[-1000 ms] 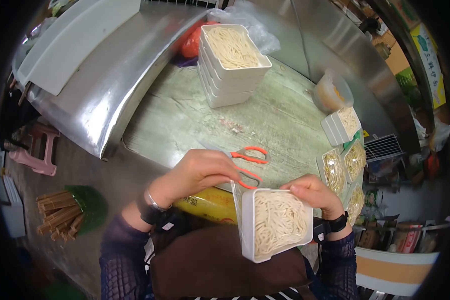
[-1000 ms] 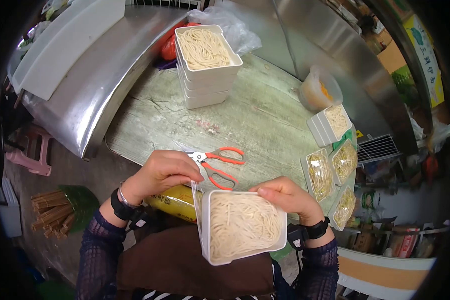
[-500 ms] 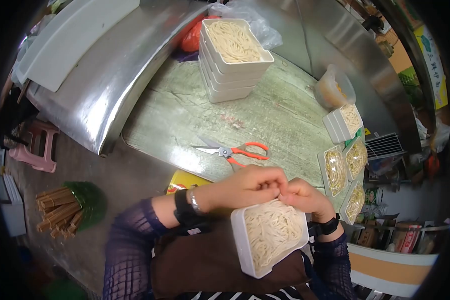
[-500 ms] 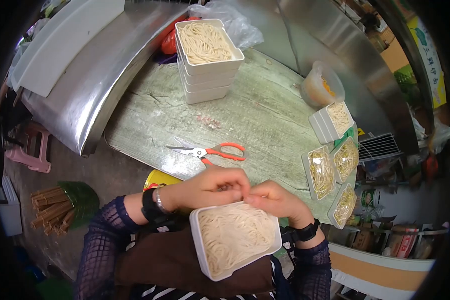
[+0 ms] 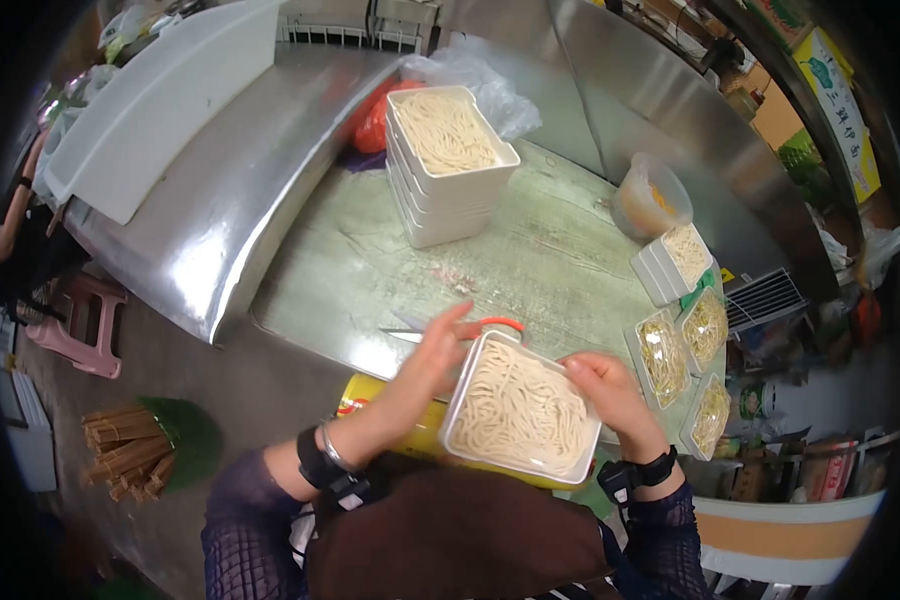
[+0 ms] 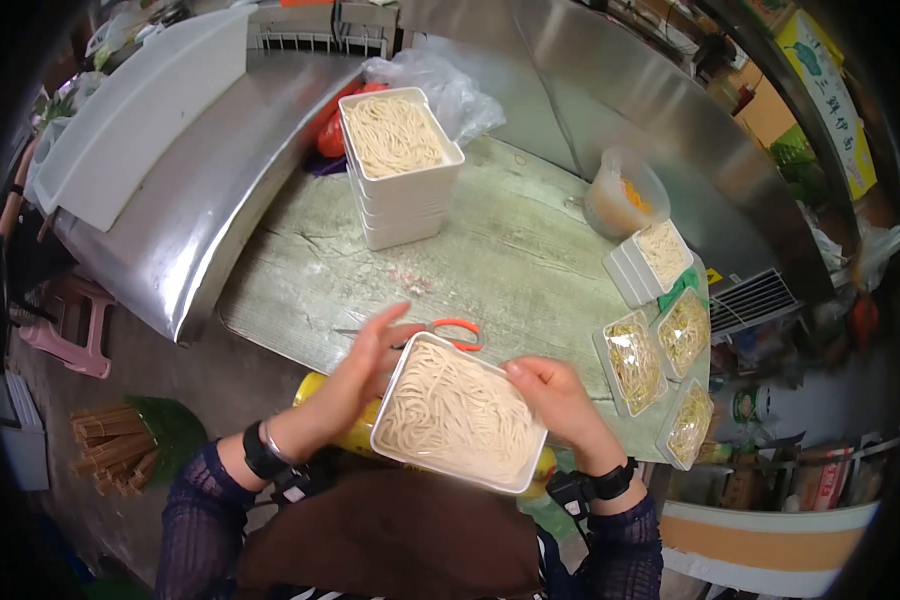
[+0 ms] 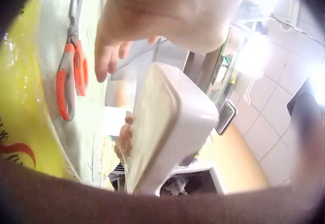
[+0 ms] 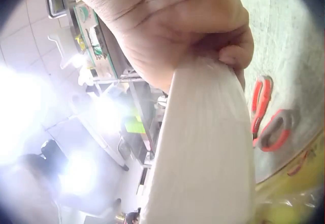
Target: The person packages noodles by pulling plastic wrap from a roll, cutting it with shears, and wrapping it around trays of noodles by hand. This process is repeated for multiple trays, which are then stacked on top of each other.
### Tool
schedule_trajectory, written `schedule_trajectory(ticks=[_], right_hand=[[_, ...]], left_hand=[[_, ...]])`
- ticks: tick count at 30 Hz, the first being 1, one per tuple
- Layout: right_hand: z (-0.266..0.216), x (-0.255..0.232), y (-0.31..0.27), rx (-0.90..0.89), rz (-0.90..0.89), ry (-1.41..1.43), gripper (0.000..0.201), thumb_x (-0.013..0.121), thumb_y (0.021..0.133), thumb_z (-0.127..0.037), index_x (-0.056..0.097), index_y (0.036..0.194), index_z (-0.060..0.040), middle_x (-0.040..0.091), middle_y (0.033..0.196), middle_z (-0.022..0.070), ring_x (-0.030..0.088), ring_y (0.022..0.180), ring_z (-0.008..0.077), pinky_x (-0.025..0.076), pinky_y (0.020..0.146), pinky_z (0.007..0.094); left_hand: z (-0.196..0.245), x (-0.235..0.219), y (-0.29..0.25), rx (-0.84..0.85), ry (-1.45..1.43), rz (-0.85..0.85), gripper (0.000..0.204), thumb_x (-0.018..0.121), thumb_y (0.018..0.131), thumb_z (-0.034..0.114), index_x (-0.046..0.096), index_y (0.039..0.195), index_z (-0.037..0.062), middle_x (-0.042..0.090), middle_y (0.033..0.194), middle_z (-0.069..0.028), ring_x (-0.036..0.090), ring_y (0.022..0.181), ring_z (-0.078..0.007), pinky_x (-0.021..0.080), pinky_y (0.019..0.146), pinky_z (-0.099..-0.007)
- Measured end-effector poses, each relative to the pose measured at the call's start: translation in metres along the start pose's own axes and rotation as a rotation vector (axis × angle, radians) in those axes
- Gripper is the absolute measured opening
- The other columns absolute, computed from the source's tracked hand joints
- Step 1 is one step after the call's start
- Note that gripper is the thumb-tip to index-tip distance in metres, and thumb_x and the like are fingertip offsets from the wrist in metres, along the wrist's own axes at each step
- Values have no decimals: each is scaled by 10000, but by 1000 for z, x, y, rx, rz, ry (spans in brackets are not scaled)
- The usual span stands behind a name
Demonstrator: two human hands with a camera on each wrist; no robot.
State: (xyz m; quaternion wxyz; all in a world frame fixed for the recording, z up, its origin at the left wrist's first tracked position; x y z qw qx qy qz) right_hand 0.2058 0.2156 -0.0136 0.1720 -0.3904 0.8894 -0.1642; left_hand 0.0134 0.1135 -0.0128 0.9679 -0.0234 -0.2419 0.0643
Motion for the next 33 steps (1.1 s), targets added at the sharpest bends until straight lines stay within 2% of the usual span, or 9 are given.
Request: schedule_trajectory(ticks=[2,6,11,14,20,22,24,28,33], right_hand=[[1,13,4,-30,-6,-83,283,540,997,-236,675,1039,10,623,833,-30,533,762,51,462,676,246],[-14,47,-4,-134,-150,-265,286,516,1005,-256,661,1055,-15,622,792,10,553,731,101,467,678,281],[-41,59,-23,-287,-283,-652,277,497,992,-245,635,1095,-28,647,854,132,614,811,300,480,743,346],[-63,60,-26,-422,-297,-738,273,506,977,-234,629,1107,-28,643,898,162,603,878,349,477,770,357],[-88,20,6,-277,-247,-552,291,521,981,-249,656,1080,-11,654,894,95,608,881,204,478,781,310],[-104,-1,13,-95,-115,-337,306,530,983,-258,659,1057,10,660,911,49,590,893,128,474,783,278],[-141,-10,29,-168,15,-156,325,539,985,-274,657,1047,23,651,951,3,560,902,69,465,774,246],[-208,-17,89,-537,252,-64,340,534,984,-301,648,1085,3,653,885,0,577,780,72,460,686,244],[-225,-12,173,-326,318,-64,363,518,973,-323,630,1120,-10,640,827,2,542,649,86,415,544,239]], left_hand=[[3,10,-1,149,172,-73,686,315,1021,538,215,1518,76,345,1491,-182,518,1227,-284,456,1003,-401],[15,32,1,-150,-222,-348,627,382,1022,476,362,1466,35,479,1401,-168,500,1247,-265,389,1068,-409],[-25,23,-11,-450,-52,-522,469,461,1024,331,551,1307,-32,574,1292,-113,558,1165,-152,445,997,-304],[-20,24,-5,-447,-29,-533,454,460,1025,317,577,1260,-54,562,1316,-115,561,1165,-165,441,1007,-316],[10,-21,27,-29,-400,-99,398,476,1024,292,566,1283,3,557,1325,-105,571,1143,-187,460,983,-329],[1,-46,28,18,-86,8,352,526,993,247,578,1251,13,608,1234,-113,608,1087,-196,480,945,-331],[-13,-71,20,57,233,116,313,575,962,202,591,1219,23,660,1144,-121,646,1031,-205,499,906,-334],[-15,-46,-7,272,968,-44,206,615,914,149,630,1091,45,662,950,-120,676,871,-236,535,762,-349],[-17,-40,-6,333,990,-85,166,636,880,135,633,1024,52,650,907,-121,669,843,-271,530,726,-367]])
Point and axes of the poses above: each hand's wrist, its own y-axis towards the middle knuckle, its own x-axis out of the palm, z = x × y, the point moved 9 cm from there along y, towards the middle knuckle
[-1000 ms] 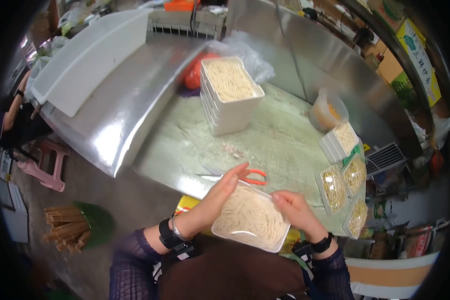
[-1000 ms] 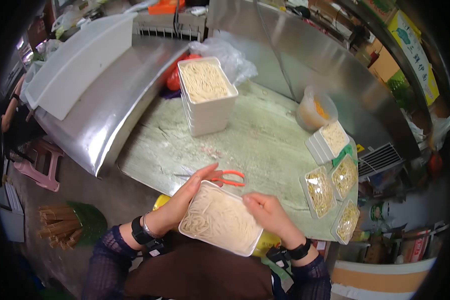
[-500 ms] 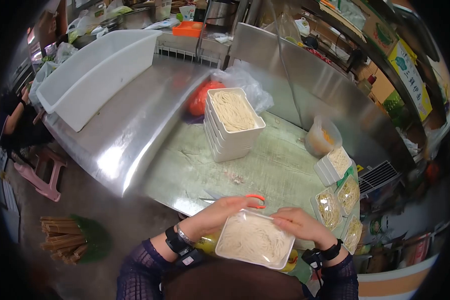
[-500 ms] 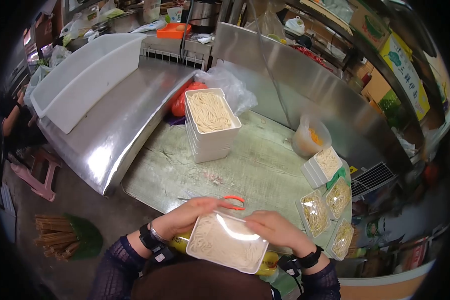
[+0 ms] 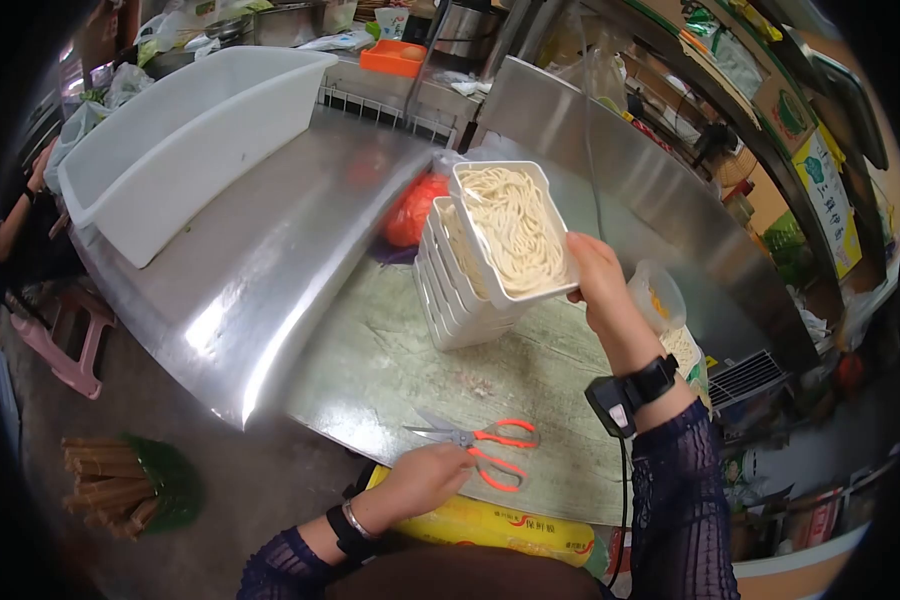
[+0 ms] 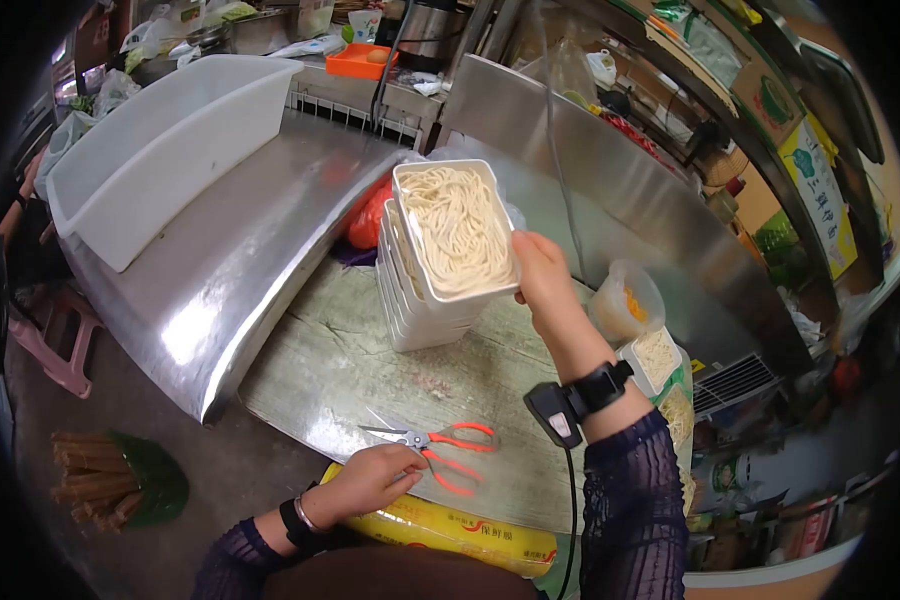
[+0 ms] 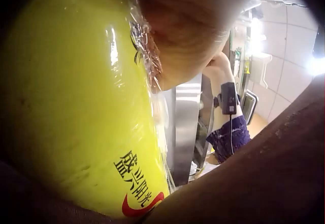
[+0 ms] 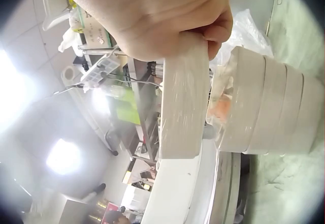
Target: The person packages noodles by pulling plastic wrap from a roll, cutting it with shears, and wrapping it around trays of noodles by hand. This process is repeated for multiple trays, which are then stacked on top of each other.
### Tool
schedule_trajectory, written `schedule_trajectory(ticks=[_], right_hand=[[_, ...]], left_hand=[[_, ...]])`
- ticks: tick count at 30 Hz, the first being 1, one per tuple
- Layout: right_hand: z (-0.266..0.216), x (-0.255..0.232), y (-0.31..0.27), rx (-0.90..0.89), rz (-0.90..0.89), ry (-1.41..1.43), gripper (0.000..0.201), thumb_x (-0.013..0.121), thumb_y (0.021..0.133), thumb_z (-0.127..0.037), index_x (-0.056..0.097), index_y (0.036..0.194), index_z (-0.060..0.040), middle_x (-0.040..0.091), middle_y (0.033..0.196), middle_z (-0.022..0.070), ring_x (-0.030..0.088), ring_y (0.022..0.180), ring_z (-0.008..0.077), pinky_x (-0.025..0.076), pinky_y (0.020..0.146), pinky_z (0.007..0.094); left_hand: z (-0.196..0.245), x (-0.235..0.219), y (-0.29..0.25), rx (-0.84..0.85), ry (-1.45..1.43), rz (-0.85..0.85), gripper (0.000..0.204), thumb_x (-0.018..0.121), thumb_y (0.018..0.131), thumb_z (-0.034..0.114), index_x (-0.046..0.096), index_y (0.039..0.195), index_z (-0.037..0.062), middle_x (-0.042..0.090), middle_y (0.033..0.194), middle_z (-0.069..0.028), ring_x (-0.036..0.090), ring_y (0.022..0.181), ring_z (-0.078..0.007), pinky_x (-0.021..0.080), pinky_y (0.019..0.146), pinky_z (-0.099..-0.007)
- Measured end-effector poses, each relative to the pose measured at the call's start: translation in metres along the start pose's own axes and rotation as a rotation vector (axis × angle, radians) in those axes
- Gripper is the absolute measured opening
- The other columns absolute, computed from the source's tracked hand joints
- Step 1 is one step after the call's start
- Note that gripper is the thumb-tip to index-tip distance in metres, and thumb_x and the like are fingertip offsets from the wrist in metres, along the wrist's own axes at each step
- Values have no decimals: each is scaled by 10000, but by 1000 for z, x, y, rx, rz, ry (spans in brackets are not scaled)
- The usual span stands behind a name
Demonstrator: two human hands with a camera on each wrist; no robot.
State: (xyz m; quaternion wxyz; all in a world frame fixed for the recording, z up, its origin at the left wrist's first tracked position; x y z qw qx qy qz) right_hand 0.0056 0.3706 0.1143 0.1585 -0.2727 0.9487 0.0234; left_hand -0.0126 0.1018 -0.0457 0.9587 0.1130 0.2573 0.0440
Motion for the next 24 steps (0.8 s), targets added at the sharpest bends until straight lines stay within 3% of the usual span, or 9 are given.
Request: schedule_trajectory(ticks=[3,12,15,17,18,19,21,23,24], right_hand=[[8,12,21,15,42,-30,357,491,976,-339,636,1073,-27,592,719,-14,452,541,70,311,444,234],[12,14,29,2,130,-157,345,503,969,-324,654,1041,-22,612,731,3,498,582,77,351,482,244],[13,13,40,-97,101,-270,399,516,948,-315,687,969,45,703,865,156,660,759,259,498,696,363],[5,13,43,-205,77,-586,448,480,945,-375,697,962,16,695,915,227,665,863,371,503,762,433],[5,15,48,-341,96,-922,489,440,981,-392,692,960,27,700,892,210,647,796,390,492,738,464],[1,9,38,-193,143,-879,528,405,982,-427,699,950,10,676,927,239,608,904,435,471,801,473],[-4,-4,22,-475,224,-634,507,408,986,-413,689,977,9,659,948,222,583,958,390,454,843,438],[2,-18,-15,-609,289,-371,420,449,974,-356,646,901,7,623,928,219,553,937,404,450,829,471],[27,-21,-26,-500,249,-408,384,477,965,-341,648,924,1,627,938,207,562,929,393,455,820,456]], left_hand=[[-3,-2,1,0,-9,-2,158,640,878,137,634,1014,55,654,912,-115,671,835,-267,531,720,-365],[-1,-7,1,19,-33,3,157,642,881,142,637,1019,66,657,908,-101,675,821,-257,533,703,-354],[1,-11,1,31,-31,18,156,648,875,136,644,1015,69,658,905,-103,672,812,-259,534,701,-354],[4,-12,5,54,-40,16,150,653,869,122,652,1008,66,659,900,-106,668,799,-258,533,697,-351],[3,-9,4,61,-53,20,147,654,866,111,656,1005,63,658,896,-107,665,791,-255,532,695,-347],[3,-6,6,67,-67,20,144,656,864,99,660,1002,59,658,892,-109,662,782,-252,531,693,-343],[7,-5,9,-50,-124,-39,149,656,853,84,651,998,49,666,907,-120,670,809,-267,537,708,-350],[5,-6,10,-117,-138,-45,148,655,847,64,651,993,39,669,904,-127,676,805,-264,539,701,-345],[6,-5,9,-109,-132,-35,144,653,846,53,655,989,34,668,895,-128,678,788,-254,539,686,-336]])
Point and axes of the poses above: each hand's wrist, its own y-axis towards the middle knuckle, its own x-axis out of the palm, z = x × y, the point moved 9 cm from there along y, towards the middle knuckle
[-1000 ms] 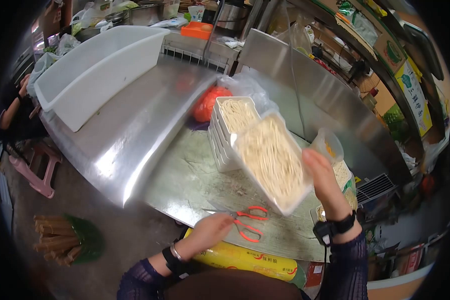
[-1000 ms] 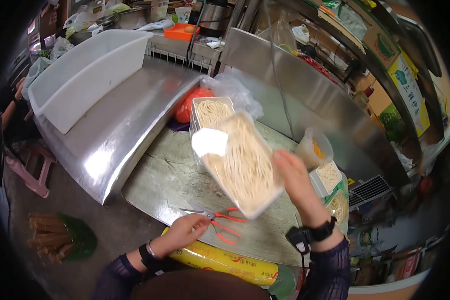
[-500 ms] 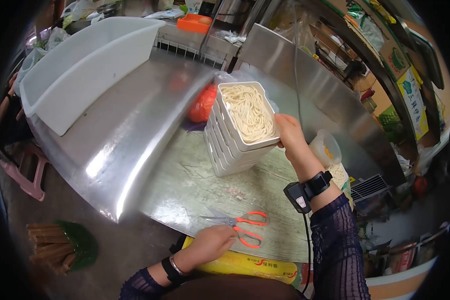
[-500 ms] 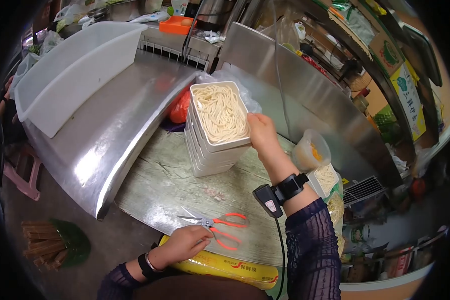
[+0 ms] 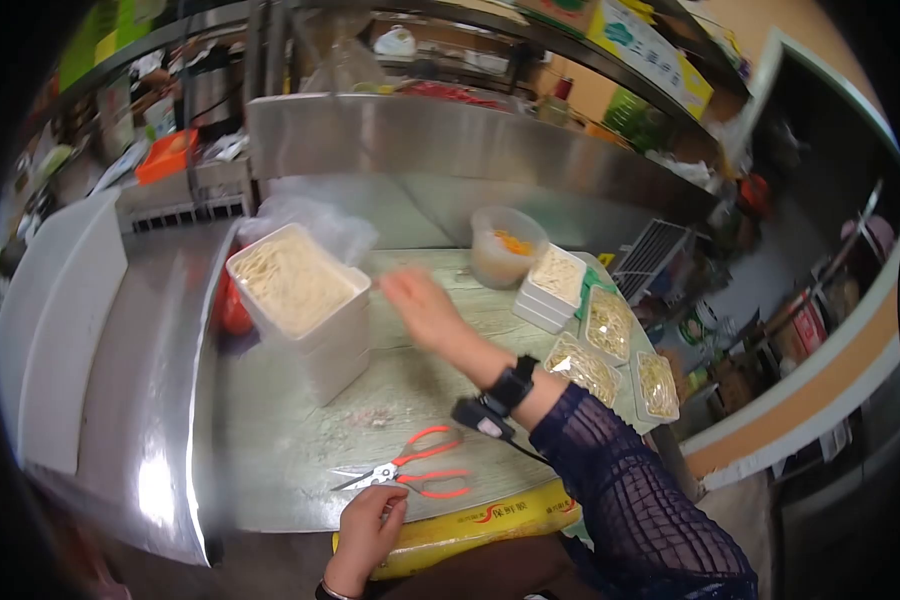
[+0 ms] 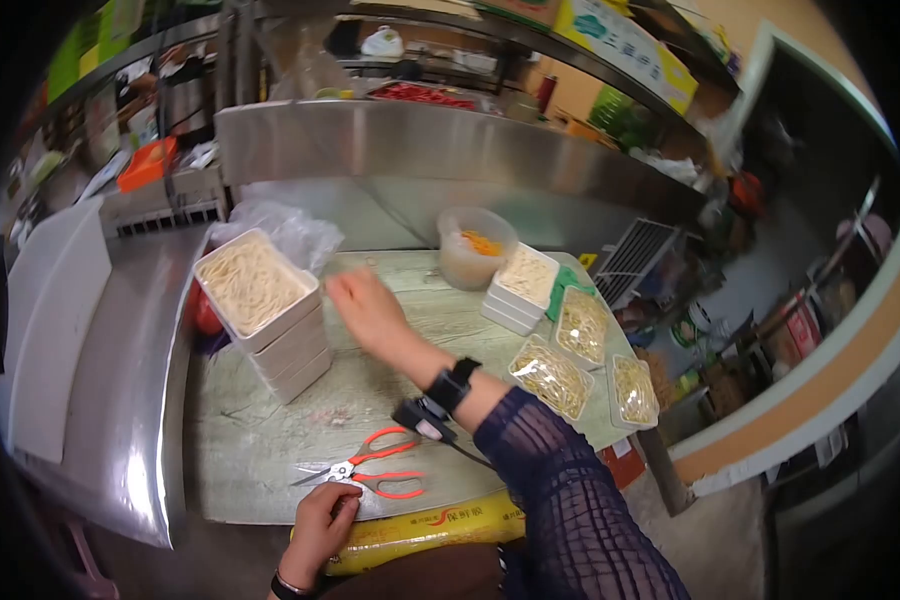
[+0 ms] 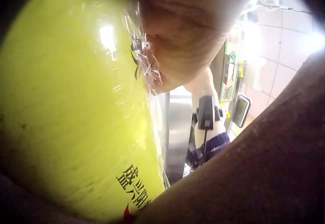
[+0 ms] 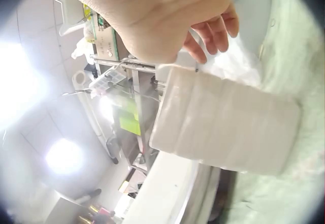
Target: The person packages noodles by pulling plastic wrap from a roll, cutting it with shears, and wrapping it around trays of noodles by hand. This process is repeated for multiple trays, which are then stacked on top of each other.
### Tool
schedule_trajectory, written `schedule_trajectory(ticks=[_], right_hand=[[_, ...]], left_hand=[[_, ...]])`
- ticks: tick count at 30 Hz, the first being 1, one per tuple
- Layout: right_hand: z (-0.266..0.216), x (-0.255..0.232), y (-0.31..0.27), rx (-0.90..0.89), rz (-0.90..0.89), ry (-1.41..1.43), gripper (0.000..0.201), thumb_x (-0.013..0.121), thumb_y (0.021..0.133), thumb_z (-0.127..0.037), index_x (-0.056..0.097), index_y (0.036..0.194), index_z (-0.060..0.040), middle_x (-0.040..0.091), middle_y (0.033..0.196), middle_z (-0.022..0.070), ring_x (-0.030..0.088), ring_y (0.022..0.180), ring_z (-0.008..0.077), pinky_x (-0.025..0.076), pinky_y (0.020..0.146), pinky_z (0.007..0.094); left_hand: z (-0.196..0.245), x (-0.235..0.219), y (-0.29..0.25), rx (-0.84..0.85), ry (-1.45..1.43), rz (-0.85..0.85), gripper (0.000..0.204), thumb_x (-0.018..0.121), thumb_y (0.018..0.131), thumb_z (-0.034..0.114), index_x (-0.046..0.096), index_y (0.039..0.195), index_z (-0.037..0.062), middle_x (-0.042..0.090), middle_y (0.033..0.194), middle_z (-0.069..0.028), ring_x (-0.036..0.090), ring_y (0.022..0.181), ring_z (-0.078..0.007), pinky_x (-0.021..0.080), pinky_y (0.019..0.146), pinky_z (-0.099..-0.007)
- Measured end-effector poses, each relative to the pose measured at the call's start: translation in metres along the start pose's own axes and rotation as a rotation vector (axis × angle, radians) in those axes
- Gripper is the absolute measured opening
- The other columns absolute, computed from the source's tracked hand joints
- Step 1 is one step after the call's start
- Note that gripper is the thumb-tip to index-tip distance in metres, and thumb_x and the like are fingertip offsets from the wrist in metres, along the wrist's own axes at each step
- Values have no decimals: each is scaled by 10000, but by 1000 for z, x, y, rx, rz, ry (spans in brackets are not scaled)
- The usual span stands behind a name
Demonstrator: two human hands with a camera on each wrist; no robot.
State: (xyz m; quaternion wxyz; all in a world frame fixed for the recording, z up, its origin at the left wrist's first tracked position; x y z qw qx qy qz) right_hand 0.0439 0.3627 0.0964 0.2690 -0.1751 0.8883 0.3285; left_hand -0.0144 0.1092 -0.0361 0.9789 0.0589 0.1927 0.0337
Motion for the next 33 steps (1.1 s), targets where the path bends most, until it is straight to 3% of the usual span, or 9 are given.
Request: schedule_trajectory(ticks=[3,9,13,15,18,20,23,28,33], right_hand=[[42,-12,-76,176,-160,-6,287,559,933,-280,656,985,-15,657,937,172,611,898,333,482,778,409],[172,-96,-181,637,44,341,235,598,923,-197,653,1045,-4,688,880,95,660,692,163,503,599,296],[199,-204,-181,669,431,301,230,597,910,-150,633,1050,29,671,831,82,645,634,144,502,561,280],[226,-240,-175,644,538,151,255,568,914,-180,619,1054,27,659,759,78,643,592,162,485,505,297],[256,-248,-162,900,306,22,294,523,916,-198,598,1038,59,658,697,114,635,529,197,490,470,319],[265,-240,-156,951,242,91,309,499,917,-193,586,1006,89,663,678,147,634,503,215,490,451,327],[272,-226,-150,990,272,184,315,483,915,-178,571,963,120,674,689,192,641,493,228,491,439,331],[280,-233,-160,962,390,278,264,484,910,-157,582,960,83,685,719,189,654,527,212,479,428,313],[246,-260,-180,859,388,305,230,477,915,-151,597,1021,15,647,657,100,601,487,162,449,411,283]], left_hand=[[-4,4,0,-4,21,4,124,654,850,47,668,970,20,666,878,-126,669,748,-236,535,664,-318],[-5,7,3,-30,45,34,115,638,867,50,677,970,18,655,845,-115,624,679,-208,498,633,-302],[-33,4,-3,-124,-17,151,89,608,866,17,661,936,14,626,814,-100,599,736,-202,479,664,-294],[-11,-3,-2,-48,125,208,200,607,836,-7,629,1031,32,607,979,-134,589,859,-235,484,733,-330],[20,-2,1,28,328,244,355,638,795,-10,592,1143,38,574,1141,-164,571,989,-299,475,837,-384],[37,8,3,182,632,209,456,665,759,-8,565,1202,38,543,1224,-180,545,1068,-351,455,911,-423],[38,17,19,139,657,-91,580,707,715,-6,527,1265,25,538,1243,-194,501,1139,-395,408,1000,-449],[37,16,47,258,832,-170,346,741,688,48,667,1024,72,624,977,-91,588,866,-323,500,757,-432],[23,21,74,218,896,-171,281,731,737,105,635,999,76,611,911,-103,608,841,-309,522,703,-403]])
Point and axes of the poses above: each hand's wrist, its own y-axis towards the middle knuckle, its own x-axis out of the palm, z = x × y, the point moved 9 cm from there along y, towards the middle knuckle
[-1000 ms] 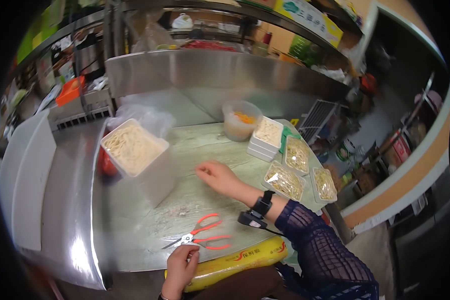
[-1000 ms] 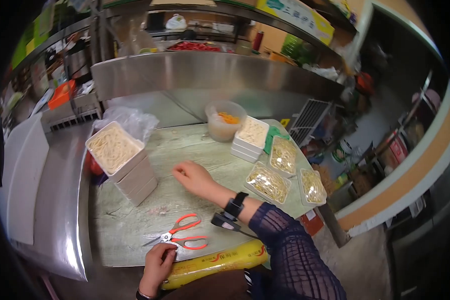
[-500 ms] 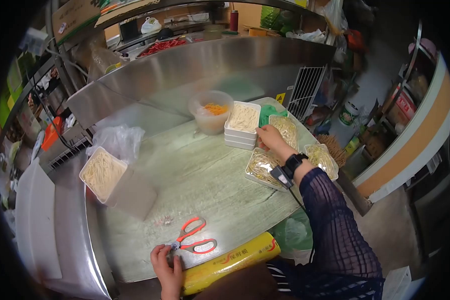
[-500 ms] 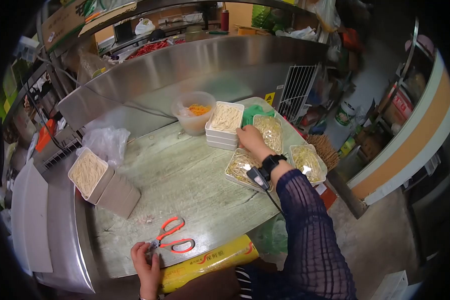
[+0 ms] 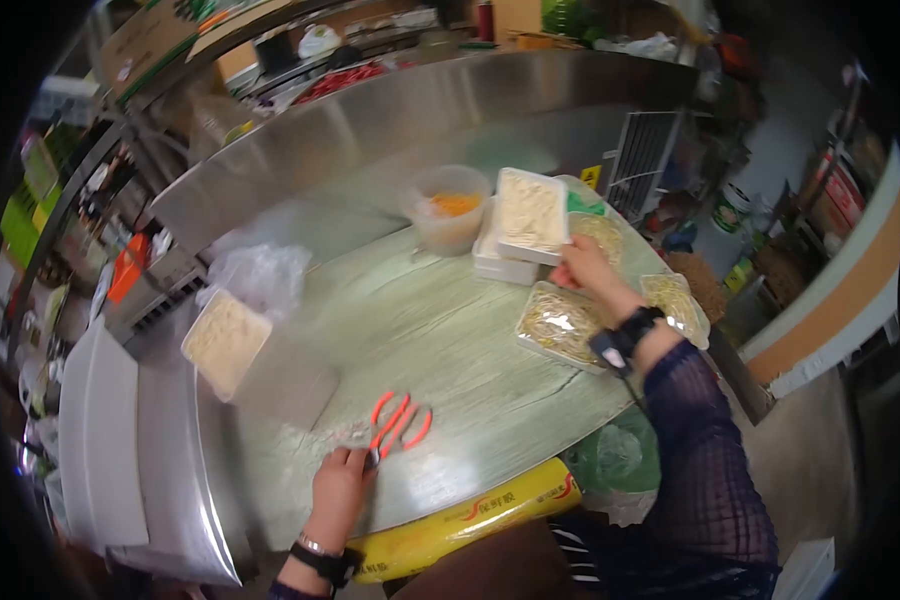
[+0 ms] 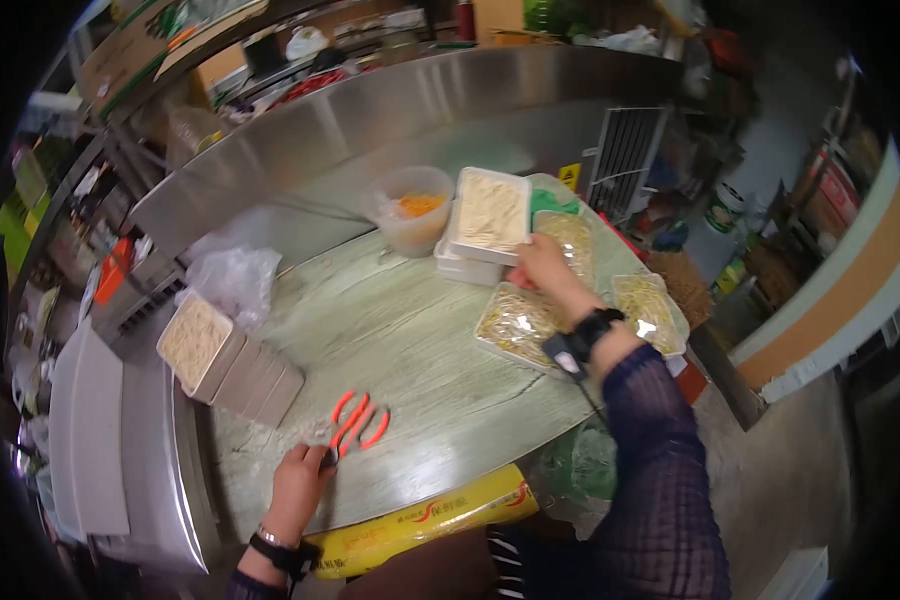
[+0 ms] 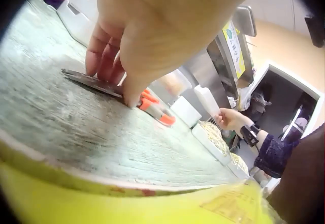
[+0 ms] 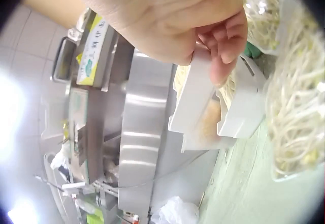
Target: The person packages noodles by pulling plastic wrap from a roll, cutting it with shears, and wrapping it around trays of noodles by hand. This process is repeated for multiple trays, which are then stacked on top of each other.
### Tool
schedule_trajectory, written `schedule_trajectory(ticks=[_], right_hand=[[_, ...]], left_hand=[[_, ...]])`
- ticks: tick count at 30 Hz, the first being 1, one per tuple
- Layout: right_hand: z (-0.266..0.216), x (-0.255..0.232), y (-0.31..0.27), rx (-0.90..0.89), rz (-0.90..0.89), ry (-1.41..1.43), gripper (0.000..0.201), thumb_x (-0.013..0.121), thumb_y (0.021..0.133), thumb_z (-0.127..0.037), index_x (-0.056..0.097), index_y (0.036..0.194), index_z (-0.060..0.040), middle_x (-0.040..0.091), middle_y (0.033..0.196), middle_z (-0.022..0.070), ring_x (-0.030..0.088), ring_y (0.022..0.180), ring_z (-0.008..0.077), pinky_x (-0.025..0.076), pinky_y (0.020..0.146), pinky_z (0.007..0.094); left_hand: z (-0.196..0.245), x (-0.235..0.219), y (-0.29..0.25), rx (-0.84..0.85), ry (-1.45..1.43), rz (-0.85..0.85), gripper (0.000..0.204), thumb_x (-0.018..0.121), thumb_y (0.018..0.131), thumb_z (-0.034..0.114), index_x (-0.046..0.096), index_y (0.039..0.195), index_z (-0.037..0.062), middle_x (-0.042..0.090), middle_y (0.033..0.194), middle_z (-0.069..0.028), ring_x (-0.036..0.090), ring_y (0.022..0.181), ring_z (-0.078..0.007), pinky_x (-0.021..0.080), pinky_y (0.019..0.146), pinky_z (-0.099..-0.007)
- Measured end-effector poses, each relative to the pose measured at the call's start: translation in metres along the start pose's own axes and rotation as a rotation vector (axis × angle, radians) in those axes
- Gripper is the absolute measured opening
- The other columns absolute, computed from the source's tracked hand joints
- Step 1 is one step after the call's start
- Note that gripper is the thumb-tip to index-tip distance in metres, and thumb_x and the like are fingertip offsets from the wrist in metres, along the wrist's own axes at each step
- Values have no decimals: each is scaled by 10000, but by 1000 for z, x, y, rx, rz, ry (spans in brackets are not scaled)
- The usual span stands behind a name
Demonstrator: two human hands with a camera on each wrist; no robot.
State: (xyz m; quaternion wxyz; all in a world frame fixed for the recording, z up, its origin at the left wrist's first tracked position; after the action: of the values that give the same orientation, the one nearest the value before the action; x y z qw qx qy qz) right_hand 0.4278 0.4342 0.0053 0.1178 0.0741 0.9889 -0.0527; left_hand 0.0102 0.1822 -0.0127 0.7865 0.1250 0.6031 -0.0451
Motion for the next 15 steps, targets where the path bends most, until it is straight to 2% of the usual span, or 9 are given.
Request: schedule_trajectory(ticks=[2,5,7,9,11,15], right_hand=[[-10,-15,-22,-71,-121,-94,270,452,929,-142,594,1109,1,631,644,70,594,485,134,448,415,258],[-27,-15,-73,-33,-307,-182,333,429,977,-170,595,1226,-23,634,681,24,576,495,79,418,425,201],[-34,-8,-101,-8,-447,-240,343,440,991,-176,591,1256,-19,638,690,18,575,496,69,429,437,194],[-32,14,-131,22,-587,-277,351,444,991,-151,573,1288,-16,638,707,22,585,524,77,462,469,207],[-29,42,-151,52,-719,-300,363,467,983,-107,558,1323,-15,648,748,30,590,559,76,495,524,225],[-19,118,-175,-141,-1014,-478,312,491,972,-116,627,1244,-48,647,712,41,592,548,90,499,546,247]], left_hand=[[-6,9,19,-19,57,31,231,709,771,127,614,974,70,604,893,-109,613,836,-313,526,690,-406],[-18,33,59,-75,151,7,143,651,820,115,590,937,60,599,915,-130,615,823,-324,527,684,-421],[-20,34,84,-45,125,126,157,621,836,87,602,989,64,590,935,-152,610,843,-331,525,724,-428],[-11,11,94,-21,-3,253,259,662,826,85,615,1080,63,608,1037,-163,616,953,-348,524,773,-405],[-16,-6,89,-56,-151,244,296,647,841,62,608,1134,63,600,1114,-170,613,983,-351,523,805,-393],[-32,-31,27,-75,-258,235,320,610,880,18,592,1198,54,589,1189,-154,624,1002,-315,519,835,-358]])
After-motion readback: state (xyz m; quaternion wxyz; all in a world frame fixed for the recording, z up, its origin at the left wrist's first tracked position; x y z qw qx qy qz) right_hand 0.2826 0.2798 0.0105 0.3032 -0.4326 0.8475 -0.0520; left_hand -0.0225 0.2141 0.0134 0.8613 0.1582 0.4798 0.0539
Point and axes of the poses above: each hand's wrist, its own y-axis towards the middle knuckle, its own x-axis out of the palm, z = x × y, the point moved 9 cm from there along y, towards the middle knuckle
